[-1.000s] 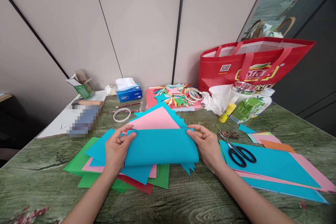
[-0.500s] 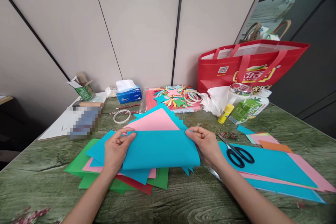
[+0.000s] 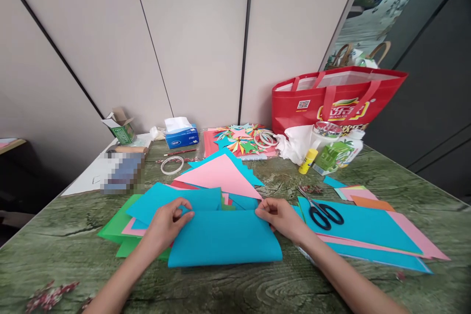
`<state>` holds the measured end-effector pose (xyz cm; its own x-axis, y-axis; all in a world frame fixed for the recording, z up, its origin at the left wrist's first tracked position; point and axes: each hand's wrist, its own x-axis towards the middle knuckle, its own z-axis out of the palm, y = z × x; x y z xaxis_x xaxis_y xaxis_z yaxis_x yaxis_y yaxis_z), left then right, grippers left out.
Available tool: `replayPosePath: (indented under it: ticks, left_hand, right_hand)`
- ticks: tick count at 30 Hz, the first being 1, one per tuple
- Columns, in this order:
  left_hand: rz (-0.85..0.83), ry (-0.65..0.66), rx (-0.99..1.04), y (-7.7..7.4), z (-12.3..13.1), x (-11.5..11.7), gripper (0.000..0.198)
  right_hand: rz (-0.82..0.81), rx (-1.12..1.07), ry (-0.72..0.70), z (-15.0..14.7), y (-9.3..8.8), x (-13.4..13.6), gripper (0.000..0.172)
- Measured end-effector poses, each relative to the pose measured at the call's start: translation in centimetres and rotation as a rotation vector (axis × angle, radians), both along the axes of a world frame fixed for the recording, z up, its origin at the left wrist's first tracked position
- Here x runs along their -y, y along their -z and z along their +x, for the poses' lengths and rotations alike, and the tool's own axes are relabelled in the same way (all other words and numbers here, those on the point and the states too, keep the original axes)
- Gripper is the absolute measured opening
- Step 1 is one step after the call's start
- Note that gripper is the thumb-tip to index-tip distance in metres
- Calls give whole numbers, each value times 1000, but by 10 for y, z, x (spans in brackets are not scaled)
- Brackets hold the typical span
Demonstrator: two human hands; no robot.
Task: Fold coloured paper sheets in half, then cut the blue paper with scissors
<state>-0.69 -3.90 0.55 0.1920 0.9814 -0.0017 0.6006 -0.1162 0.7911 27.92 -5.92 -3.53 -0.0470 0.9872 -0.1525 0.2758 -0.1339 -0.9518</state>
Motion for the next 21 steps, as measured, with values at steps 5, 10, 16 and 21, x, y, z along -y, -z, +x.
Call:
replayPosePath:
  ticks: [5,10,16,21]
  left_hand:
    - [111,145,-462,17,-1,6,15]
    - [79,207,-786,13,7,10,22]
    - [219,210,-1049,2,21,13,27]
    - [210,477,-852,1,23,12,26]
  right_hand:
    - [127,623,-16,-9,5,6,9]
    - [112,917,-69,-18,-1,9,10]
    - [197,1054,-117,-22,-12,8,15]
    - [306,950,-469,-24,-15,-2,36]
